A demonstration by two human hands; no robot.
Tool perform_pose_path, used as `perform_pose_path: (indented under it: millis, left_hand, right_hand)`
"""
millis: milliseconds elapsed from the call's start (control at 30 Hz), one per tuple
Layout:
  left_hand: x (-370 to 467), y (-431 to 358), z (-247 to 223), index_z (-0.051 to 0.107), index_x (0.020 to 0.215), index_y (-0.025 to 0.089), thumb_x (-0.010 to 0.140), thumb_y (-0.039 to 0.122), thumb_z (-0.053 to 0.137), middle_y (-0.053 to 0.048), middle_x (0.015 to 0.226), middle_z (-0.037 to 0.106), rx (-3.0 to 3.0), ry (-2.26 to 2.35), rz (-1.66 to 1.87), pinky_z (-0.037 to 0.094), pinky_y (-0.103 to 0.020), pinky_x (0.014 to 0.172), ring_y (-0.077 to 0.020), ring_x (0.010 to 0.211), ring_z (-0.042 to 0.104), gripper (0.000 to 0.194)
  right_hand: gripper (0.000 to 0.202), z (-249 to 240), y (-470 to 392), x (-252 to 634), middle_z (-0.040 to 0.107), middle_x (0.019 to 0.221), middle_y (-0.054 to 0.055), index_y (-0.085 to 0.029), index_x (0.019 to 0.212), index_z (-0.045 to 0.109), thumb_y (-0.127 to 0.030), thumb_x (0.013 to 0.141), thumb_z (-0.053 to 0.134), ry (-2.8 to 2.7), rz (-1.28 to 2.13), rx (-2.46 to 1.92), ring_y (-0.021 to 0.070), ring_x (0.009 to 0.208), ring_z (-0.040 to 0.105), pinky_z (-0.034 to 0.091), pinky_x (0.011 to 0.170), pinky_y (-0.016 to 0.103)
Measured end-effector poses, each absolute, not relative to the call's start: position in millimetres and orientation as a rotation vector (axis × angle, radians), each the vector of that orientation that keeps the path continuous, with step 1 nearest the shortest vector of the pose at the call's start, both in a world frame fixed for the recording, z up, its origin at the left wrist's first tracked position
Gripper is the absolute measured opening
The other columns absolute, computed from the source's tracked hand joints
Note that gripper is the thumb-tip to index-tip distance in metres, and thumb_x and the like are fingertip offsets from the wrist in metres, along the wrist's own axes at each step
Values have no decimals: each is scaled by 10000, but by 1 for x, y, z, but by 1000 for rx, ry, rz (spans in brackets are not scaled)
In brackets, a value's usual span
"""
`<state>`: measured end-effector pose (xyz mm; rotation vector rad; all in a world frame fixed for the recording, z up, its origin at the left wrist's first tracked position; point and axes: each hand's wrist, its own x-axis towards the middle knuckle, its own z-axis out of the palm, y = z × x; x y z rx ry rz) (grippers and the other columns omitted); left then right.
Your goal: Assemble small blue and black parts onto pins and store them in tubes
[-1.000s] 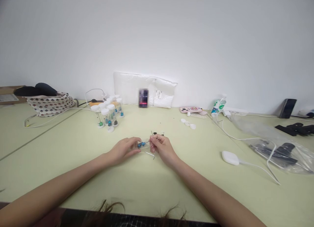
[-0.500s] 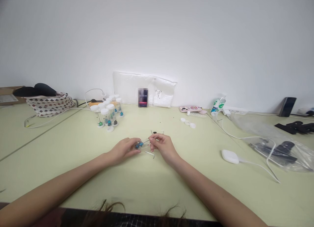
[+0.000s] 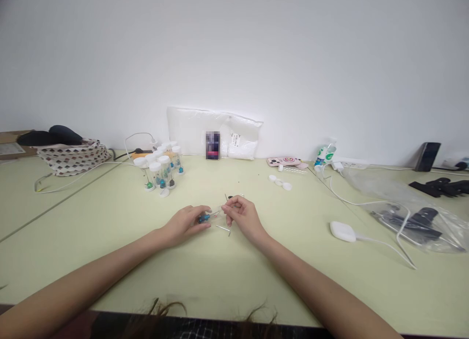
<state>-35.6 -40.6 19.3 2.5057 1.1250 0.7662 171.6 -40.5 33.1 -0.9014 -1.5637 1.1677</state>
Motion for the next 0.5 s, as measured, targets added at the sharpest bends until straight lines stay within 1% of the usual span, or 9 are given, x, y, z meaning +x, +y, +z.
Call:
perform_pose_path:
  millis: [100, 200, 267, 333, 400, 500]
  left_hand:
    - [-37, -41, 23, 530, 1054, 222, 778, 453, 452, -5, 704, 569, 2386, 1127, 817, 361, -226, 582, -122, 582, 486, 369]
    - [-40, -40, 26, 566, 1013, 214, 775, 443, 459, 10, 628, 535, 2179, 1084, 829, 339, -204, 499, -90, 489, 446, 347]
    - [-43, -39, 26, 562, 1013, 195, 775, 445, 455, 21, 541, 492, 1970, 1026, 768, 316, -191, 434, -86, 432, 438, 361]
    - [-45, -36, 26, 532, 1031, 182, 765, 443, 473, 29, 502, 466, 1748, 948, 699, 298, -182, 385, -92, 394, 449, 377]
    - [-47, -33, 26, 496, 1027, 191, 743, 409, 521, 26, 554, 490, 1552, 856, 688, 315, -182, 377, -90, 389, 463, 359]
    - [-49, -30, 26, 460, 972, 210, 718, 344, 567, 15, 664, 531, 1328, 741, 721, 345, -188, 387, -64, 384, 445, 307]
  right_hand:
    - [211, 34, -38, 176, 572, 640, 10, -164, 791, 522, -370, 762, 551, -1613, 1108, -896, 117, 534, 551, 464, 551, 277]
    - [206, 34, -40, 178, 570, 583, 5, -164, 808, 541, -368, 779, 529, -1708, 1036, -911, 131, 552, 561, 470, 581, 291]
    - [198, 35, -42, 179, 571, 581, 4, -167, 830, 549, -357, 796, 508, -1749, 1024, -897, 129, 555, 560, 471, 592, 296]
    - [200, 35, -43, 179, 568, 593, 4, -166, 864, 556, -347, 809, 491, -1786, 1054, -867, 127, 561, 559, 475, 600, 301]
    - [208, 36, -42, 180, 559, 629, 8, -167, 903, 563, -339, 814, 487, -1829, 1110, -833, 122, 570, 554, 485, 598, 301]
    - [229, 38, -40, 182, 537, 825, 43, -191, 957, 577, -340, 795, 515, -1893, 1150, -786, 127, 673, 547, 505, 557, 274]
